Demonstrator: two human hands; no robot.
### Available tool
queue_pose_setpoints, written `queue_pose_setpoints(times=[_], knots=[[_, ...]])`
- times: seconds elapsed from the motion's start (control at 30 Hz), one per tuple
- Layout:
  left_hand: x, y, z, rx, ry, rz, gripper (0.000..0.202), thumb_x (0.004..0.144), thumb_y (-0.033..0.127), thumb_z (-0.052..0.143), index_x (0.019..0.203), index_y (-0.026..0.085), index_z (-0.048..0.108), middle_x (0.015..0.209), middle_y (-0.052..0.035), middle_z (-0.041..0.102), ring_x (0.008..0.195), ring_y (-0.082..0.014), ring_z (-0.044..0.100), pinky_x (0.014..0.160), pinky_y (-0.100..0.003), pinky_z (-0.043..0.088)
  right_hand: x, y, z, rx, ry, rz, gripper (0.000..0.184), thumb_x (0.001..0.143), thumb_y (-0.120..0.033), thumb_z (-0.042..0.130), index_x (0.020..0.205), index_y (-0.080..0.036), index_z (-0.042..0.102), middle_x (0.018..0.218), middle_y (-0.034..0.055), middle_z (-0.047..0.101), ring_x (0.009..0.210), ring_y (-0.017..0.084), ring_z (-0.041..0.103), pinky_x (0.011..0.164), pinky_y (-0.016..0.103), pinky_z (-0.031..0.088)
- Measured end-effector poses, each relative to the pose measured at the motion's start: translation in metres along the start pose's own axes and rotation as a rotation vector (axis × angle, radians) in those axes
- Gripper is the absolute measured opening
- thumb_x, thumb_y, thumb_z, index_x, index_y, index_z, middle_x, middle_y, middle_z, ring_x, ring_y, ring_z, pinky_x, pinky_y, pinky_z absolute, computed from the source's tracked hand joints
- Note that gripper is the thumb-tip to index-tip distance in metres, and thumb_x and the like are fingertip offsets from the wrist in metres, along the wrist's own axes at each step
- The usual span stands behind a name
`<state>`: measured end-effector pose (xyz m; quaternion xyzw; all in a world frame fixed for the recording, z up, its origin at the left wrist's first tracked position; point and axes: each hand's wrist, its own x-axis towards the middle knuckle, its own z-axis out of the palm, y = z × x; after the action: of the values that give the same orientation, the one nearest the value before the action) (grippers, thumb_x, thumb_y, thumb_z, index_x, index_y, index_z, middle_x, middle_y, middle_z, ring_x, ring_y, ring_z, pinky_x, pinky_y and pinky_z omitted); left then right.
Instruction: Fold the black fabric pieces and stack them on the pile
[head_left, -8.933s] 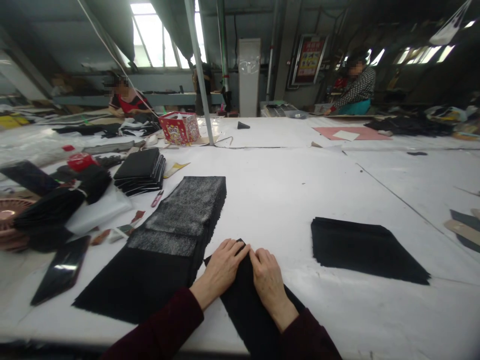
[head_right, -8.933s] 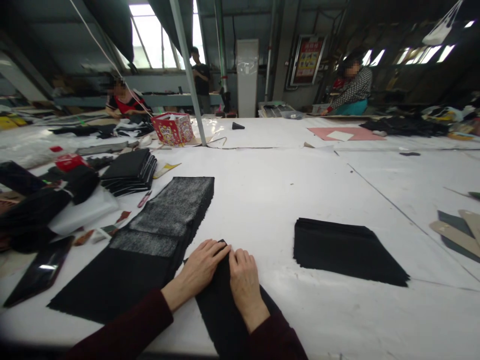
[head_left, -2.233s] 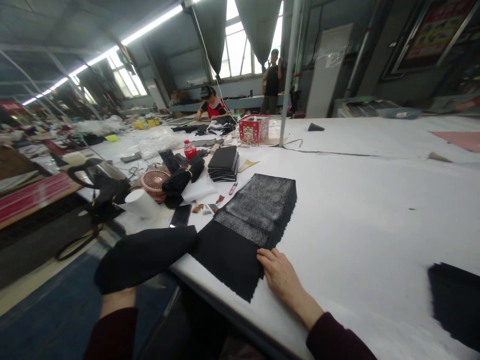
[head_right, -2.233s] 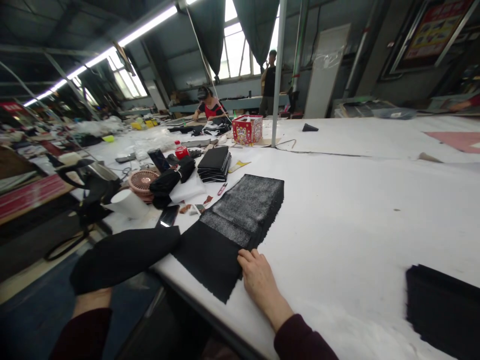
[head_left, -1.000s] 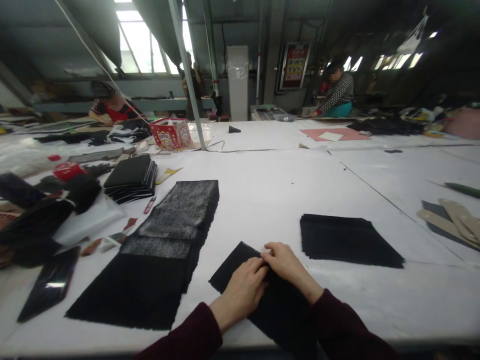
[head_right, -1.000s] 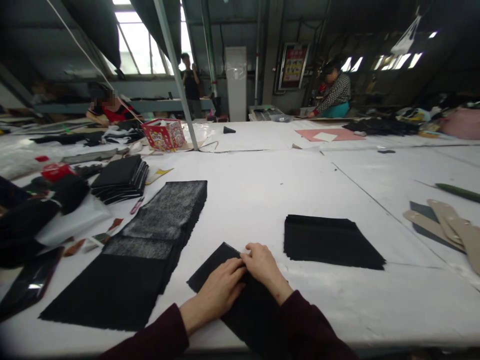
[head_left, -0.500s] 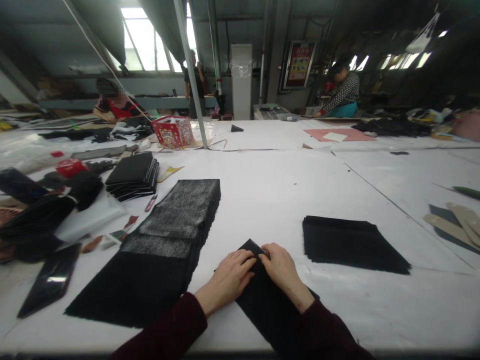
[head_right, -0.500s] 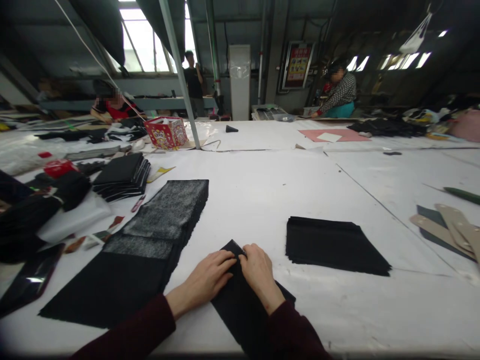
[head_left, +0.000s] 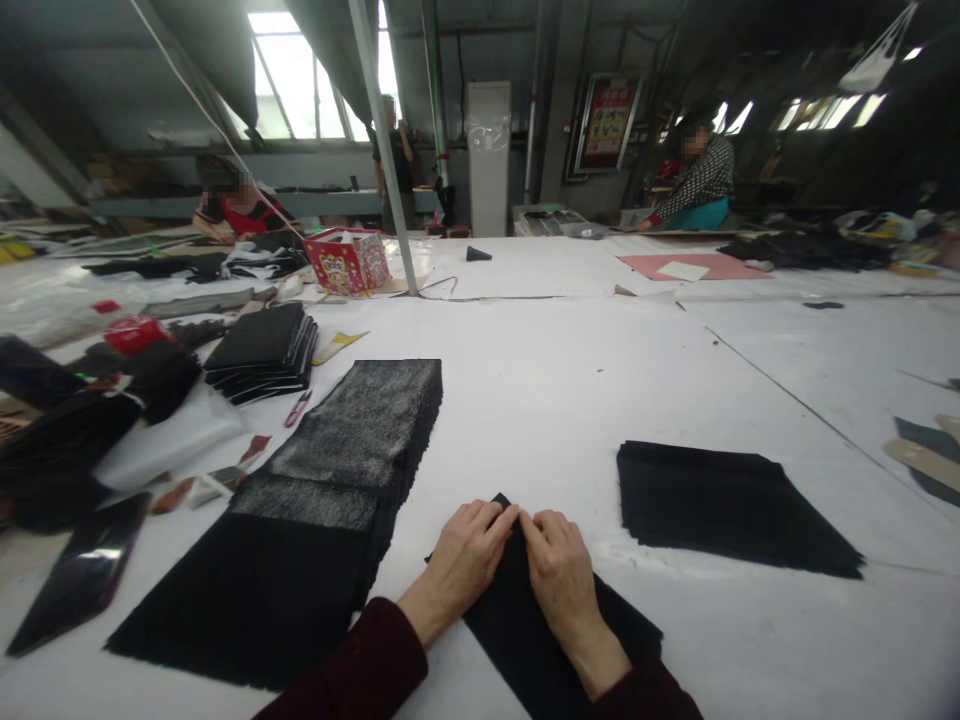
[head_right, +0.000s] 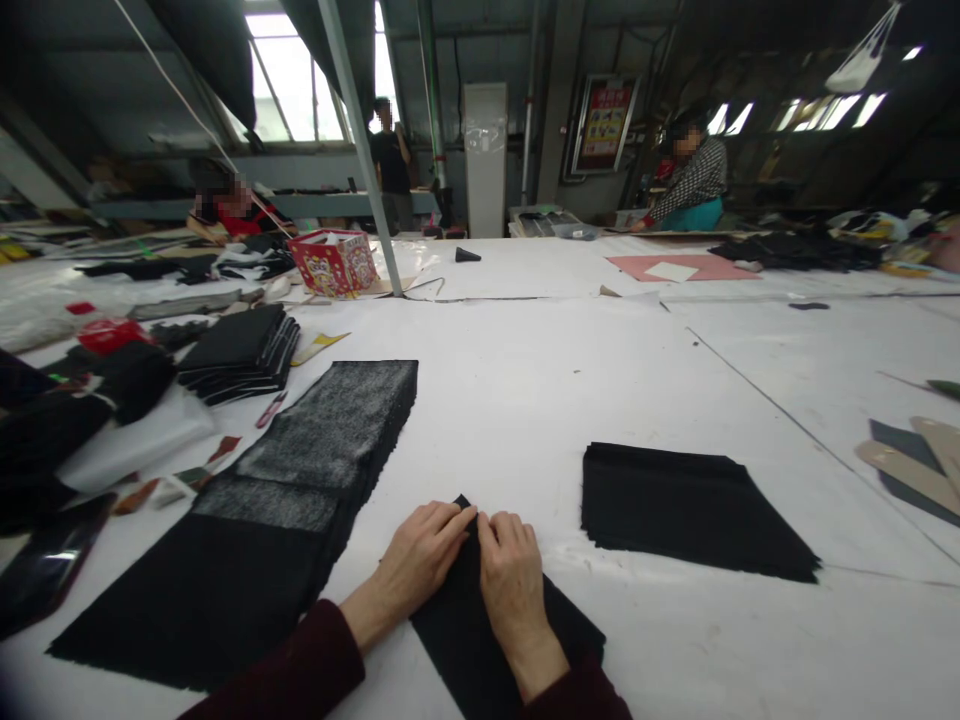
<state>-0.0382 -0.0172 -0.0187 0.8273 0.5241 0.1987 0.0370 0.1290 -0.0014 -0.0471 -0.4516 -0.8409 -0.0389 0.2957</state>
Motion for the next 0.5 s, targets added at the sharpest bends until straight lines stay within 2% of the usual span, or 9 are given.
queue_pose_setpoints(times=[0.1,0.5], knots=[[0.001,-0.0014,-0.001,0.037,-0.017,-0.009,0.045,0.096,0.013,0.043,0.14,0.022,0.043,0.106,-0.0078,0.058,0.096,-0.0226,0.054,0.084,-0.039,0.049,0.0002,-0.0021,-0.0022,-0.032,-0.032,-0.02,0.03,0.094,-0.007,0.044,0.119,-0.01,0.061,0.086,0.0072,0.054,0.081,0.022,0.047,0.073,0.036,0.038],[0.0013,-0.006,0.0049,0.036,-0.019,-0.067,0.04,0.096,0.015,0.044,0.135,0.024,0.049,0.106,-0.0076,0.056,0.094,-0.0225,0.053,0.082,-0.04,0.048,-0.0012,-0.0017,-0.0001,-0.037,-0.048,-0.059,0.029,0.094,-0.008,0.042,0.117,-0.011,0.061,0.086,0.0075,0.054,0.081,0.022,0.047,0.073,0.037,0.039]])
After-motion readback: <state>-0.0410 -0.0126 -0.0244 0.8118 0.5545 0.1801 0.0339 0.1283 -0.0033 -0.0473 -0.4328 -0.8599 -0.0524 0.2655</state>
